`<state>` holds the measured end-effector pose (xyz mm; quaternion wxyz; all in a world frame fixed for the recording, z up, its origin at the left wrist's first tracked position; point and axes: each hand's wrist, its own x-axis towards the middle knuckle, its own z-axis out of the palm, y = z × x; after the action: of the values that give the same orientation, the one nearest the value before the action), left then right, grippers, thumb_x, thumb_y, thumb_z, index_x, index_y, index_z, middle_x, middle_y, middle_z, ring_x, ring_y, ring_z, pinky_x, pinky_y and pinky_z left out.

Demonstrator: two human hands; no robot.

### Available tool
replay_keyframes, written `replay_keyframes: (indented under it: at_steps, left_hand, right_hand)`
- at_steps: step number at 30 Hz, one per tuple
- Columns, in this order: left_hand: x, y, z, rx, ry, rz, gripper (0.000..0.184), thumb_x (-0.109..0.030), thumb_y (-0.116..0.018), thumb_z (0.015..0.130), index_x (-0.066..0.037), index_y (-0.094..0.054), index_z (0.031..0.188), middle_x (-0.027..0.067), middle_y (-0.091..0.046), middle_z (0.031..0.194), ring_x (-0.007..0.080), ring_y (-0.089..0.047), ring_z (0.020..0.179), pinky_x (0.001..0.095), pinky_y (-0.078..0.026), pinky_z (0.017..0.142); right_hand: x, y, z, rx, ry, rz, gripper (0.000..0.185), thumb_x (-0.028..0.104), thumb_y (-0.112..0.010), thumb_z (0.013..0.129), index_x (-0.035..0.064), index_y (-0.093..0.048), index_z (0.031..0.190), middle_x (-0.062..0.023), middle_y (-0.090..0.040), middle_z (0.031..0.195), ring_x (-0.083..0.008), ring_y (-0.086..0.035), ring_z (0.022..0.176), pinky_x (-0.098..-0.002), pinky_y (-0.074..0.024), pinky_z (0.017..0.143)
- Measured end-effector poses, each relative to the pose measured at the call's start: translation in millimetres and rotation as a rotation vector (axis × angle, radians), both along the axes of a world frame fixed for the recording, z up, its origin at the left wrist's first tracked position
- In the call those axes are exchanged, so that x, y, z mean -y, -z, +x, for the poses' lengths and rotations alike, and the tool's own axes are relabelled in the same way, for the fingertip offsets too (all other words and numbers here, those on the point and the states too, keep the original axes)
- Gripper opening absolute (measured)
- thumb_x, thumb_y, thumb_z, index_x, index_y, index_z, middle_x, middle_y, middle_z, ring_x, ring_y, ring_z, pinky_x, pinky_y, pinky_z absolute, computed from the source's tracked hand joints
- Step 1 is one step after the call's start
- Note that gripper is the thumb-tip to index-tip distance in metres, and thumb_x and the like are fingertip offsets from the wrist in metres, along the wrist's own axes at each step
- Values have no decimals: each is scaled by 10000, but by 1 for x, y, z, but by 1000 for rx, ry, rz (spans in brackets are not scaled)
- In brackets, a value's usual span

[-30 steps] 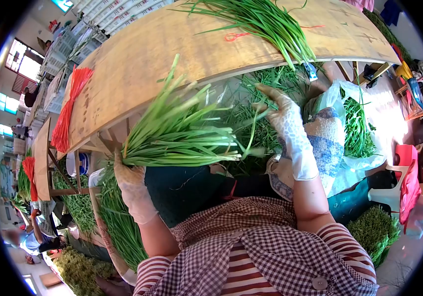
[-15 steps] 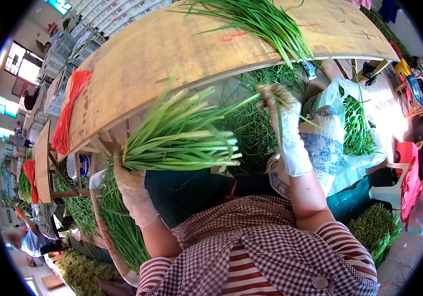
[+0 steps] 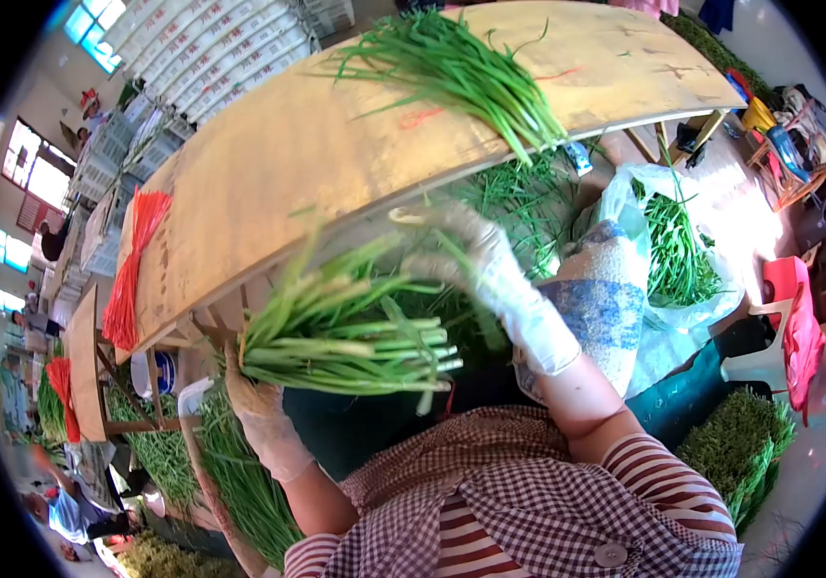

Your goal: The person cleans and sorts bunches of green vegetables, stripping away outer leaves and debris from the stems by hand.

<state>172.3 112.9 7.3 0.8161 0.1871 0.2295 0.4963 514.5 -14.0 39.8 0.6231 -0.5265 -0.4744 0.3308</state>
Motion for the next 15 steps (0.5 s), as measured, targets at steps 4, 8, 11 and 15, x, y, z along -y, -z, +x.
replay_keyframes:
  at_steps: [4,8,11,15]
  left_hand:
    - [11,-3,19,18,-85,-58,397,-333,-349,1021,-7,-558,1111,193,-606,1168,356,-560,1122,554,-452,965]
    - [12,-5,33,260,-16,-145,368,-337,-381,1014,-16,-548,949,173,-628,1016,337,-592,1016,541,-462,952]
    - [14,-7,35,159,-68,-128,369,-340,-399,1008,-12,-543,918,152,-615,958,321,-586,983,525,-474,935]
    - [21,-12,43,122,-31,-5,301,-304,-464,987,-21,-541,921,128,-608,952,293,-580,966,485,-516,869]
  right_hand:
    - [-1,-10,-18,-310,-164,103,580,54,-750,773,46,-509,1300,-91,-596,1239,-196,-609,1050,-314,-517,887]
    - [-5,15,-16,-153,-140,42,503,1,-713,792,25,-525,1258,-76,-660,1096,-153,-625,981,-291,-507,876]
    - [2,14,-23,-328,-151,33,348,14,-737,778,11,-627,1108,-63,-646,1107,-151,-605,992,-294,-492,891]
    - [10,13,-18,-132,-163,220,199,44,-753,771,16,-689,957,-97,-623,1157,-205,-570,1082,-321,-474,916]
